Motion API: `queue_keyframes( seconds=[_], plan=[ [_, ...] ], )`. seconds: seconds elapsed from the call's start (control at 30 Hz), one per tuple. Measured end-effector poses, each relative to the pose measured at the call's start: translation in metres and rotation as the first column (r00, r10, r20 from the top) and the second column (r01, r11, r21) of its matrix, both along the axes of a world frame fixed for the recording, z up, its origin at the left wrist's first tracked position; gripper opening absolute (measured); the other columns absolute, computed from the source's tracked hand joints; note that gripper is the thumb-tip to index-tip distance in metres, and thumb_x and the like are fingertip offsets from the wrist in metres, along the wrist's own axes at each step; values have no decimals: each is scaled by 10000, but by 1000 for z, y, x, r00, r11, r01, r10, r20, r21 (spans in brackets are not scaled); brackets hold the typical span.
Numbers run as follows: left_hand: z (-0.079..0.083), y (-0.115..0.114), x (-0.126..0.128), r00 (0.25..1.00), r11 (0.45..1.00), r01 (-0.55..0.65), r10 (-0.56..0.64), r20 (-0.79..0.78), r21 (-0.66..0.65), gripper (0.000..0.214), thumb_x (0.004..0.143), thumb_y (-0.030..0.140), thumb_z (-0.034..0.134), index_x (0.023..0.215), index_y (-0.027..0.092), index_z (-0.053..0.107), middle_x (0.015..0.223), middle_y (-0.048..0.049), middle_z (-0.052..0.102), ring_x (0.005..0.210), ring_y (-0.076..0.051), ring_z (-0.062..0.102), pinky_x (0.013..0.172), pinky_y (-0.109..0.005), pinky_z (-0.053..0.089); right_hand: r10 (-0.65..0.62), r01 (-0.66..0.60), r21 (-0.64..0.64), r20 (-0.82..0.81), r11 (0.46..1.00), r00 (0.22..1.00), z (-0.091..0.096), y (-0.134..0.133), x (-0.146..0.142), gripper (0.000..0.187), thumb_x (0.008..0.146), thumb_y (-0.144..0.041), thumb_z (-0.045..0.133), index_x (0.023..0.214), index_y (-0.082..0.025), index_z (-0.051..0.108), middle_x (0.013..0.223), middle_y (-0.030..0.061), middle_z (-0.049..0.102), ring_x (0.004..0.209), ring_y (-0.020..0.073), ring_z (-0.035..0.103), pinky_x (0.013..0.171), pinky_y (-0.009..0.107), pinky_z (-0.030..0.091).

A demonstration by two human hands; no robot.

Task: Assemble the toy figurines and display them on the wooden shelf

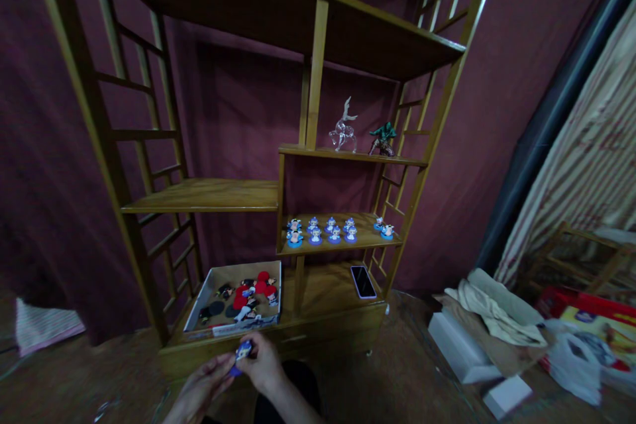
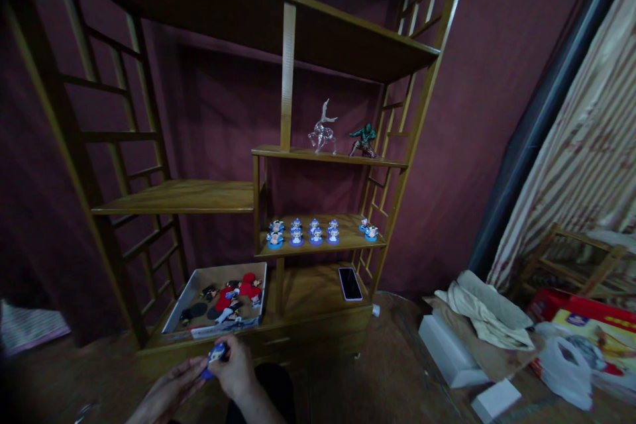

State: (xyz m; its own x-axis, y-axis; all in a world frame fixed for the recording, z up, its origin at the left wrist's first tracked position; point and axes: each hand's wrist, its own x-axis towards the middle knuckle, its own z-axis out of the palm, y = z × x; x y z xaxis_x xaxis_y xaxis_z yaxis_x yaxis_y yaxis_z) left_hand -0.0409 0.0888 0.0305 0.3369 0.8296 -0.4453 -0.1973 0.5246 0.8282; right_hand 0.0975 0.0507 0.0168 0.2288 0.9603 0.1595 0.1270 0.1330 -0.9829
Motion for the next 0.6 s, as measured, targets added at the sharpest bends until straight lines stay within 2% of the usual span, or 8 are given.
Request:
queue_keyframes(
  seconds=[0.07,0.17,0.3,0.43,0.6],
  plan=[
    [8,-3,2,1000,1000,-17,17,0,-8,319,418,156,818,710,124,692,727,-56,693,687,-189,657,611,-220,516,-12,13,14,-19,1000,1000,5,-4,2,363,597,-156,635,948,-244,610,814,-23,626,712,144,565,656,240,433],
    [15,-6,4,999,999,-41,41,4,-18,308,402,141,809,687,138,692,744,-63,699,736,-229,665,635,-254,537,-6,7,21,-56,1000,998,14,-9,4,330,597,-169,647,918,-243,628,785,-21,627,711,153,570,656,247,433],
    [14,-9,6,999,999,-43,44,32,-22,312,404,139,802,695,141,690,772,-69,705,793,-263,664,662,-280,553,-22,22,0,-163,1000,986,23,-12,5,266,575,-195,676,835,-231,640,731,-27,613,694,152,563,645,246,435],
    [11,-10,9,998,999,-27,29,53,-29,339,427,147,798,745,151,679,811,-66,709,876,-281,646,709,-296,555,-43,37,-31,-244,999,969,23,-11,9,260,537,-183,704,785,-218,633,683,-41,589,661,141,551,639,246,434],
    [27,-18,16,999,997,-41,42,22,-65,380,426,165,786,785,149,659,837,-95,707,958,-308,611,768,-321,539,-36,27,-34,-292,999,956,33,-22,34,309,522,-208,726,816,-207,631,685,-45,586,652,128,546,642,244,433]
  ],
)
